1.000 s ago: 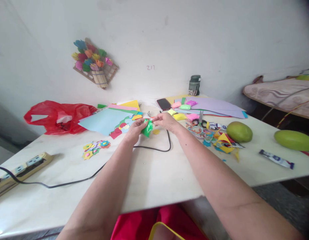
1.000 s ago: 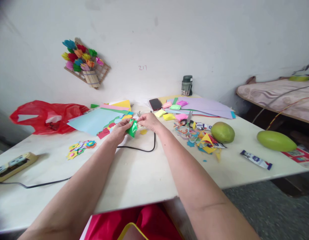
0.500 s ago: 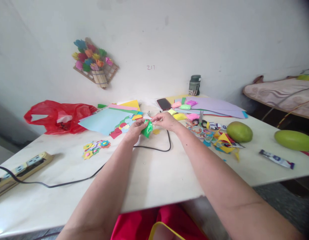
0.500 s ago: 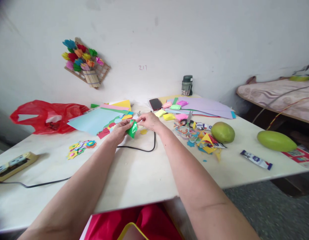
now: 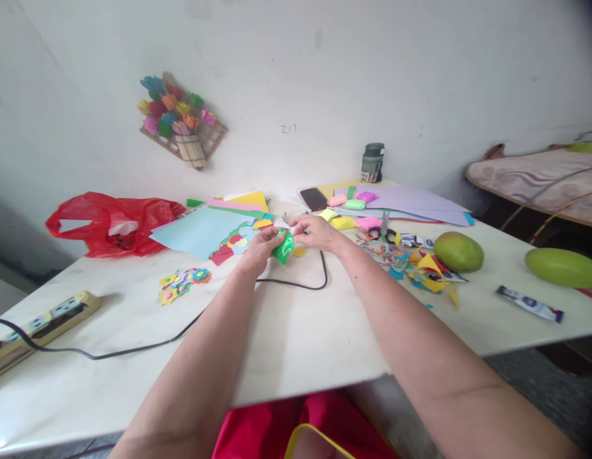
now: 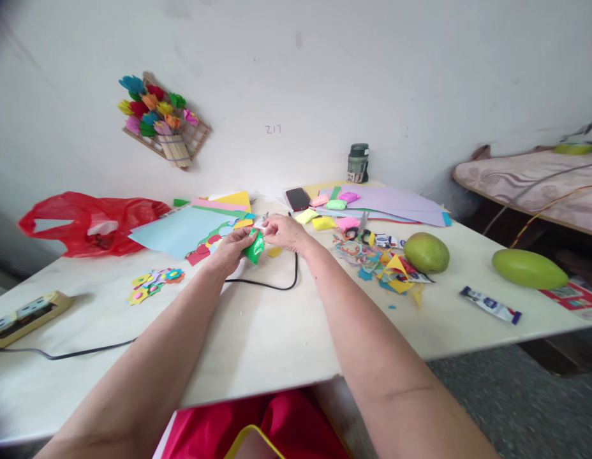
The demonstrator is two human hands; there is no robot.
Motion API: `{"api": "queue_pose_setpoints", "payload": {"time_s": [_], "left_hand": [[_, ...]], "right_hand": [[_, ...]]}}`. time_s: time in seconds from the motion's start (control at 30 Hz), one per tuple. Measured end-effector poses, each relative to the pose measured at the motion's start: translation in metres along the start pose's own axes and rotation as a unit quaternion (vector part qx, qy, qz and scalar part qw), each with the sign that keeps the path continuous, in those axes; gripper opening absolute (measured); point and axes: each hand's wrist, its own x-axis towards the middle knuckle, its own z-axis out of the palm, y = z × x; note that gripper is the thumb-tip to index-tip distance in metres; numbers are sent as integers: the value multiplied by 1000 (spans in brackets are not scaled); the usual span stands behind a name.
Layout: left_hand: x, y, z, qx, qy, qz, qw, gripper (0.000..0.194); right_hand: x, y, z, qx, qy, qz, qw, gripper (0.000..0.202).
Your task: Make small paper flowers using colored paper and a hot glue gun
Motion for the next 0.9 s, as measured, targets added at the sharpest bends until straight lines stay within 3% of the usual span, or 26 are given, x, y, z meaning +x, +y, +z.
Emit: {"api": "queue_pose_setpoints", "payload": {"time_s": [0.17,0.43,0.9], "left_hand": [[1,0,-2,-3,10,6,1000,31],[1,0,-2,0,10,2,1000,31],[-2,2,-2,-1,-34,-16,999,33]], "right_hand": [[2,6,1,7,17,-24,1000,15],[5,14,4,31,18,-64,997,10],[1,6,6,-121,22,-78,989,9]]}}
